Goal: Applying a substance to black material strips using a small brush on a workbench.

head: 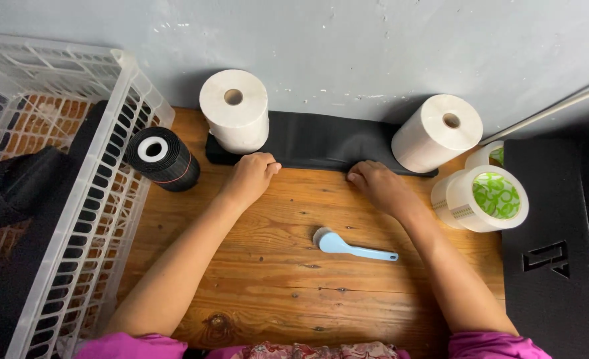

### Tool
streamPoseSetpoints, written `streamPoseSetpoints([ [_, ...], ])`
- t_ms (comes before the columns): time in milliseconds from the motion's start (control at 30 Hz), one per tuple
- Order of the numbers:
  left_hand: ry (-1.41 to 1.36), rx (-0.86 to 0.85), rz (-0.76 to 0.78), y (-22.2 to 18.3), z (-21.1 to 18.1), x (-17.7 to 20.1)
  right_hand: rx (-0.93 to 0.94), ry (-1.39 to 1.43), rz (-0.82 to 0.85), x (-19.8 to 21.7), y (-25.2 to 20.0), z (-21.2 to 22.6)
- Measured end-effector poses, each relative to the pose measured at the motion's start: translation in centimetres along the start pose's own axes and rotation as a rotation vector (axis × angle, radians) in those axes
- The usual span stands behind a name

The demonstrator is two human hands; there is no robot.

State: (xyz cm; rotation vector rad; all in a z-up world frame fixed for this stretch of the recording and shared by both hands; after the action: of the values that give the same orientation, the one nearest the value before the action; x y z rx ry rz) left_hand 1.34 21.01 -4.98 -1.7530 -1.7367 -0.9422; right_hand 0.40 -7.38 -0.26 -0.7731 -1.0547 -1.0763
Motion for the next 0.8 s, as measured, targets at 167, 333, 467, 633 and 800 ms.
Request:
streamPoseSetpoints([
  [167,0.096,-0.18,-0.171,-1.4,-5.9,2.9,0.096,-0.149,-0.268,4.7,-0.7,3.4],
  [333,0.275,-0.511,-0.29,-1.8,-11.2,2.2,0.138,-0.277,-0.368,1.4,1.3,5.5],
  [467,0.413,-0.279,-0.016,-0.8,-8.6,0.0,0.089,-0.361,-0.058,-2.3,1.6,5.2],
  [633,0.462,-0.173,0.039,-0.1,-10.2,-0.6,0.068,-0.324,-0.025,-2.2,1.7,5.0],
  [800,0.248,-0.422,-0.104,-0.6,-14.3,-2.5,0.333,-0.356,-0.616,5.2,-1.7,5.2],
])
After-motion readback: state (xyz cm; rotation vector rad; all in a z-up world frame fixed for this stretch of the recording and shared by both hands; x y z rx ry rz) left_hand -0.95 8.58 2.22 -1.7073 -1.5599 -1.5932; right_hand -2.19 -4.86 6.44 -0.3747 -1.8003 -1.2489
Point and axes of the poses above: each hand's wrist, its own y-axis towards the middle knuckle, its own x-axis out of the back of the hand, z = x × y, the point moved 6 cm from there along y, towards the middle knuckle, and after that the axes turned 10 degrees about -z, right-handed, at the moved point
